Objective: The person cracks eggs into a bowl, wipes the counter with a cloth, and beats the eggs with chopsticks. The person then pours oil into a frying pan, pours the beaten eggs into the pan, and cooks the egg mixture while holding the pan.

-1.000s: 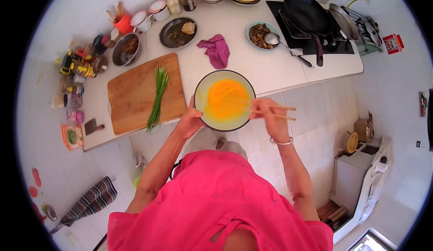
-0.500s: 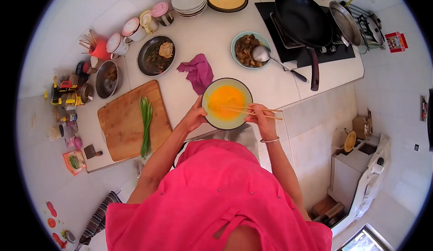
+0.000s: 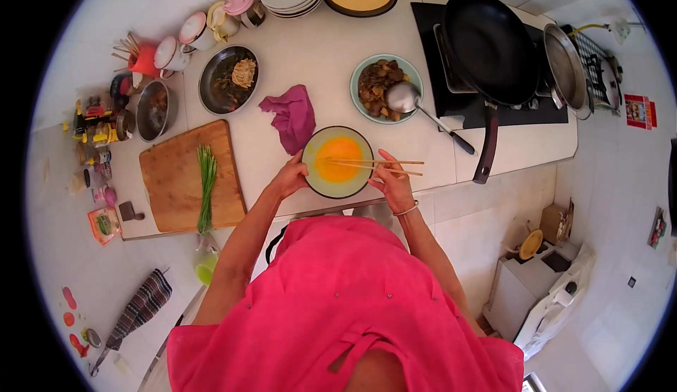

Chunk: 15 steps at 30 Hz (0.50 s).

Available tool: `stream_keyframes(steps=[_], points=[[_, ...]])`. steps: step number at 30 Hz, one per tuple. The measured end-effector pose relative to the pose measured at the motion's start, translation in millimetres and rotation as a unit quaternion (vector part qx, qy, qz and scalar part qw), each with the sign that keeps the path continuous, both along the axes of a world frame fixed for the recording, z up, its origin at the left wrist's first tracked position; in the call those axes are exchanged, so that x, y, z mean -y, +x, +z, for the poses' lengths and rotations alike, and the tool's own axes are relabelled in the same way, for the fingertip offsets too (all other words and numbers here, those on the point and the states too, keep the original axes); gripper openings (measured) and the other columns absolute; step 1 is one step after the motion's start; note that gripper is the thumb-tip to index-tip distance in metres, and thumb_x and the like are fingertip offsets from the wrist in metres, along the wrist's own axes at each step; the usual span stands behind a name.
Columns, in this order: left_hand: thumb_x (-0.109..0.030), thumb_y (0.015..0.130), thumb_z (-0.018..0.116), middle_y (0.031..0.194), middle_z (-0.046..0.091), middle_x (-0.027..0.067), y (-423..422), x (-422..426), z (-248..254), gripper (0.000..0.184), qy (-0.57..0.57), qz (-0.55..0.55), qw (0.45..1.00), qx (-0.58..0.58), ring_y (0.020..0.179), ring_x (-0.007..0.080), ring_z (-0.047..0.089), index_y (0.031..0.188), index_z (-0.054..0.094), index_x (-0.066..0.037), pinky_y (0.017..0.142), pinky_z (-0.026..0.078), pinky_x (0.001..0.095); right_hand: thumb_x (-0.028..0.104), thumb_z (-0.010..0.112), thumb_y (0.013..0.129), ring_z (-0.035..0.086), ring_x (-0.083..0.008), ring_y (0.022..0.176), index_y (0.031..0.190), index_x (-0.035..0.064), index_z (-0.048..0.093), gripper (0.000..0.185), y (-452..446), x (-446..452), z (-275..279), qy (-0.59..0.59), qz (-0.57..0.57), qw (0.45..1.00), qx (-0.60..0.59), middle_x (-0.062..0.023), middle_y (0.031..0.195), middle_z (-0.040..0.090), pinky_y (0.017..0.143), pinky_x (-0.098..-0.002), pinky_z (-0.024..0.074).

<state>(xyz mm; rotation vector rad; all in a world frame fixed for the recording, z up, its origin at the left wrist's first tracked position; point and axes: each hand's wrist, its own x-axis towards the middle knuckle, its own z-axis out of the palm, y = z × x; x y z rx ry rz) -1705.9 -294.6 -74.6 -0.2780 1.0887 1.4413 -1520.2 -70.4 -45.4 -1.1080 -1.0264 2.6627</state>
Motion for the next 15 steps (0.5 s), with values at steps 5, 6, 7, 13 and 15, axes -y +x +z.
stream_keyframes(steps=[5,6,7,13,15], points=[[0.004,0.068,0.042,0.131,0.047,0.0095,3,-14,5,0.080,-0.026,0.026,0.999,0.001,0.117,0.0279,0.051,0.145,0.027,-0.014,0.092,0.049,0.0498,0.001,0.061,0.086,0.059,-0.0111,0.090,0.138,0.0066,0.041,0.056,6,-23,-4,0.033,0.052,0.998,0.031,-0.0010,0.098,0.056,0.075,-0.0290,0.0580],[0.004,0.068,0.042,0.131,0.047,0.0095,3,-15,6,0.079,-0.032,0.031,0.999,0.002,0.117,0.0280,0.051,0.144,0.028,-0.014,0.093,0.049,0.0500,0.001,0.061,0.086,0.060,-0.0123,0.089,0.137,0.0061,0.043,0.054,11,-27,-6,0.044,0.066,0.996,0.050,-0.0016,0.100,0.057,0.074,-0.0293,0.0583],[0.004,0.069,0.042,0.130,0.047,0.0095,4,-16,8,0.078,-0.042,0.031,0.999,-0.005,0.117,0.0271,0.051,0.144,0.029,-0.014,0.092,0.049,0.0486,0.000,0.062,0.086,0.061,-0.0135,0.088,0.135,0.0056,0.044,0.053,18,-31,-9,0.054,0.080,0.993,0.067,-0.0023,0.101,0.057,0.073,-0.0296,0.0586],[0.000,0.076,0.048,0.123,0.053,0.0105,-18,-13,29,0.065,-0.142,-0.114,0.953,-0.242,0.105,0.0256,0.058,0.139,0.034,-0.006,0.086,0.050,0.0375,0.002,0.056,0.089,0.062,-0.0140,0.070,0.119,0.0043,0.059,0.030,77,-103,-54,0.486,0.080,0.857,0.154,-0.0087,0.099,0.057,0.060,-0.0270,0.0576],[-0.002,0.080,0.051,0.117,0.058,0.0108,-36,-2,24,0.057,-0.172,-0.214,0.825,-0.494,0.096,0.0247,0.061,0.136,0.039,-0.004,0.082,0.050,0.0339,0.001,0.053,0.089,0.061,-0.0135,0.069,0.119,0.0039,0.058,0.030,77,-126,-52,0.535,0.033,0.821,0.196,-0.0092,0.101,0.056,0.056,-0.0258,0.0558]])
